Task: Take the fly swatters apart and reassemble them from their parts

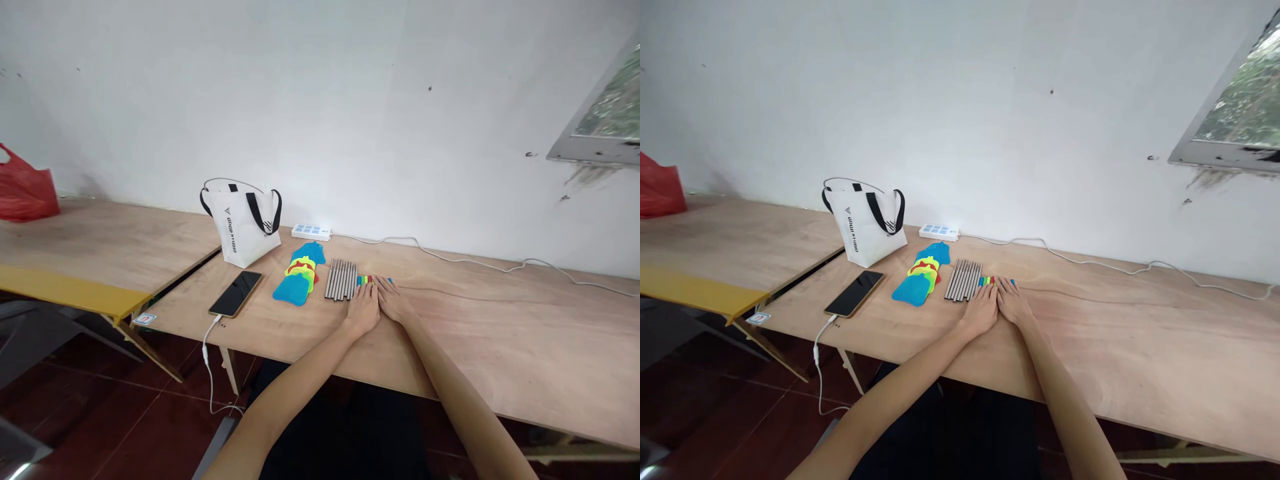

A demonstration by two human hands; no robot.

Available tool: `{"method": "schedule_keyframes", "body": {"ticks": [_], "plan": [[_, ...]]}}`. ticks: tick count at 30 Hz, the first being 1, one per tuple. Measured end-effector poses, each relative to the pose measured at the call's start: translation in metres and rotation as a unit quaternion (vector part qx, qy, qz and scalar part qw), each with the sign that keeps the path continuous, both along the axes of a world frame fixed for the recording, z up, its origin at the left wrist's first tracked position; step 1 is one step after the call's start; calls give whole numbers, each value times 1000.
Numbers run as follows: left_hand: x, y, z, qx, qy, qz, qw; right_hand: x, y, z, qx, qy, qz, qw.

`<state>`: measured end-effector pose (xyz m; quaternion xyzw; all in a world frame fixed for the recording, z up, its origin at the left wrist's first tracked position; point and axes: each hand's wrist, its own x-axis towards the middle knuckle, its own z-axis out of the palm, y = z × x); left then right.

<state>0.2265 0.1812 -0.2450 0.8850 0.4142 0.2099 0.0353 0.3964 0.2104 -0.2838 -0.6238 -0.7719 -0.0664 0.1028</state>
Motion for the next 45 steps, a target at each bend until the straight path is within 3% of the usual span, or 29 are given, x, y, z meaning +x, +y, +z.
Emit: {"method": "schedule_keyframes", "body": {"ticks": [17, 32, 45], "plan": [[-20, 9, -4, 4, 1, 16, 1000, -24, 10, 6, 0, -6, 7, 1000], [-22, 17, 3, -13, -6, 15, 1000, -21, 23, 3, 4, -12, 16, 1000], [-20, 15, -1, 17, -2, 22, 1000, -18, 22, 0, 8, 12, 26, 1000]]}}
